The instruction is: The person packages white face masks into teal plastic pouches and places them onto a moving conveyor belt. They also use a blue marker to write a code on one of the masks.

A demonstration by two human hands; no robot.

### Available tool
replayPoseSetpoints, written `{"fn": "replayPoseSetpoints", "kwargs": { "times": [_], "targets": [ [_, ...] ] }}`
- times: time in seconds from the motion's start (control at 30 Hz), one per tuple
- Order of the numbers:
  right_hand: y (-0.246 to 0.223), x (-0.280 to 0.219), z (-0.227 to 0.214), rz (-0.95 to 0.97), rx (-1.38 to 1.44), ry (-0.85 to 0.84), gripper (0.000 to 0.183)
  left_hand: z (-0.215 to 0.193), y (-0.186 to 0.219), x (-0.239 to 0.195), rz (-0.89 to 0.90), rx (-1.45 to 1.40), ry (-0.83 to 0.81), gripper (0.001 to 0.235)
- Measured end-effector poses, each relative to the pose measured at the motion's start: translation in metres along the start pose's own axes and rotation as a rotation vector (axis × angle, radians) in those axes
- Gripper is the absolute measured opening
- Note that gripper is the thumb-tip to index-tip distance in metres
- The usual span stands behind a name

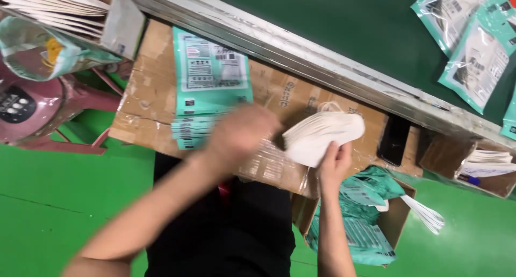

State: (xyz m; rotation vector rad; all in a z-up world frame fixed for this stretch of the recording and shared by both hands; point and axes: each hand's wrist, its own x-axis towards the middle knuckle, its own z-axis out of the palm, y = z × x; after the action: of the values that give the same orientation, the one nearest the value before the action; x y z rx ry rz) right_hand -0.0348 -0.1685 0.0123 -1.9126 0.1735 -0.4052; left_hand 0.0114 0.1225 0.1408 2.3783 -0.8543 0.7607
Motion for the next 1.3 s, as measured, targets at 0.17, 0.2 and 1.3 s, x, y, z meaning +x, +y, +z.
{"fn": "replayPoseSetpoints", "kwargs": {
  "times": [0.17, 0.2, 1.3],
  "targets": [
    [-0.029, 0.025, 0.028, 0.117, 0.457, 0.061, 0.034, 0.003, -0.111, -0.003, -0.208, -0.067, -0.36, 0.012],
    [-0.042, 0.03, 0.035, 0.143, 0.539, 0.046, 0.037, 0.009, -0.126, -0.007, -0.203, -0.067, -0.453, 0.019],
    [-0.107, 0.012, 0.017, -0.076, 0.216, 0.134, 0.013, -0.012, 0.05, 0.025, -0.523, -0.849, 0.456, 0.038]
  ]
}}
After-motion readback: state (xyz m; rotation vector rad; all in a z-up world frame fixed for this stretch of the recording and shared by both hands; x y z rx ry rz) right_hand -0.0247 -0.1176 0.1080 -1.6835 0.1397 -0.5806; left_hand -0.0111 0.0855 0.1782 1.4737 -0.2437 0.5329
